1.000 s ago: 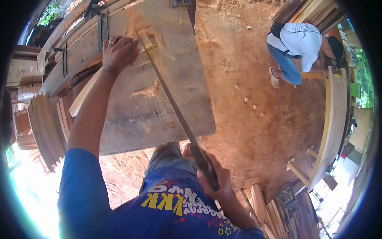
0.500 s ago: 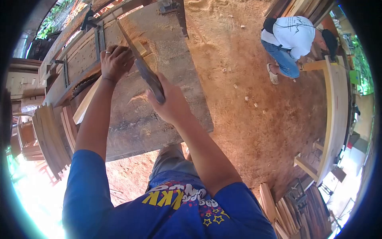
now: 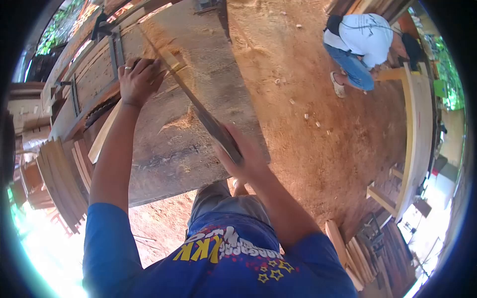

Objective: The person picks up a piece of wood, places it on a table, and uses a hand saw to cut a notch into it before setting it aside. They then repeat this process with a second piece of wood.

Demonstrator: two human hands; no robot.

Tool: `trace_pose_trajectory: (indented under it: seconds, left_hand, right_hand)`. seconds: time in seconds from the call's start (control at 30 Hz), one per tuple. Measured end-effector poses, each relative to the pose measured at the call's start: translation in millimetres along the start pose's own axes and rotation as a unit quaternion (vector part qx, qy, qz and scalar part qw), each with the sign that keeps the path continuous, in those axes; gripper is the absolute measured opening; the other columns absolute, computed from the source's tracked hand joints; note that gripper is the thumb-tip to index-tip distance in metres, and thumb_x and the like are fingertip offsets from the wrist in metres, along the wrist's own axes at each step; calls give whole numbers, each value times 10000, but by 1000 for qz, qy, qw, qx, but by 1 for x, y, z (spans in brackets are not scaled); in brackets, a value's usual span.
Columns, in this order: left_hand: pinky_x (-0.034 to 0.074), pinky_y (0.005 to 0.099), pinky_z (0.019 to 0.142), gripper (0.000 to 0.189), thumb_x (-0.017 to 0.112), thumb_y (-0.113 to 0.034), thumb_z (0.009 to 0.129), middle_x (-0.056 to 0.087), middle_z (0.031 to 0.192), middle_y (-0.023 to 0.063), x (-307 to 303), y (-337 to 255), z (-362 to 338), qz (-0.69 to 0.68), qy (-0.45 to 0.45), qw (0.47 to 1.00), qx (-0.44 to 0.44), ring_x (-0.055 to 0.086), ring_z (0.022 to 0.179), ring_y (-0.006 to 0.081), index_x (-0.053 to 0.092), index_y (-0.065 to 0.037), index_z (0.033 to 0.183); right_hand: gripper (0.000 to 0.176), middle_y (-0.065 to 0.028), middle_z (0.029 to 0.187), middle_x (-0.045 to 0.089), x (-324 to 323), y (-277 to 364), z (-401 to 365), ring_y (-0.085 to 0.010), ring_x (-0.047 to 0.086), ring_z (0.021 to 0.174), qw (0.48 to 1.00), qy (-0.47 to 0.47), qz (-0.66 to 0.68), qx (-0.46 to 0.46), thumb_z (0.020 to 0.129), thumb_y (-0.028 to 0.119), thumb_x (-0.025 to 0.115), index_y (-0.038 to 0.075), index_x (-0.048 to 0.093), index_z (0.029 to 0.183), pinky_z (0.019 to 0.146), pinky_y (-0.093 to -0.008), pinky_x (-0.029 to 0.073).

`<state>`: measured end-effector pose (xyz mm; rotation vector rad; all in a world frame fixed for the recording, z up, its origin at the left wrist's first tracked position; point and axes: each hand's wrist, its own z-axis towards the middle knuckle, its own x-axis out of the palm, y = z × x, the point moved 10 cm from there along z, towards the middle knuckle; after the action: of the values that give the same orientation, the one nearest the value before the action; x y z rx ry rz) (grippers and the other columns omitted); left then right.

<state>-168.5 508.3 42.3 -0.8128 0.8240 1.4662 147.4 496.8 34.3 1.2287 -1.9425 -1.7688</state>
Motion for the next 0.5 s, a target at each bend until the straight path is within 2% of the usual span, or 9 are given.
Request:
trace_pose_trajectory:
  seconds: [0.1,0.3,0.4,0.47,0.5]
  left_hand:
    - [442,450,905,304,865,-389,820,724,1037,-112,2,-1,0,20,14,1000,0,659,1076,193,820,-272,1097]
    - [455,444,885,323,894,-332,788,733,1054,-125,-3,-6,-1,28,12,1000,-1,663,1093,188,805,-298,1097]
    - [453,448,897,314,890,-345,806,729,1054,-126,-3,-2,2,27,8,1000,3,654,1113,191,805,-282,1101]
    - [449,449,911,310,883,-359,828,726,1062,-130,1,0,-2,21,19,1000,-11,648,1127,192,802,-266,1112]
    - [449,448,913,311,884,-362,827,725,1063,-129,1,1,-4,20,17,1000,-13,648,1128,192,802,-265,1111]
  right_hand:
    - [547,-192,903,720,26,26,79,-373,737,822,999,12,30,15,1000,313,743,59,579,1455,763,-455,566]
    - [566,-178,881,714,30,35,76,-353,733,813,998,25,53,-4,1004,320,742,46,570,1469,775,-432,566]
    - [567,-158,869,715,15,15,17,-346,724,805,996,-39,47,-65,1009,292,745,29,563,1476,785,-432,565]
    - [601,-163,917,747,-5,-3,-50,-349,756,826,999,-15,24,-19,1003,258,757,19,541,1510,785,-407,584]
    - [609,-176,951,760,-16,-9,-88,-338,777,851,999,-2,15,41,1001,232,754,20,531,1527,787,-392,595]
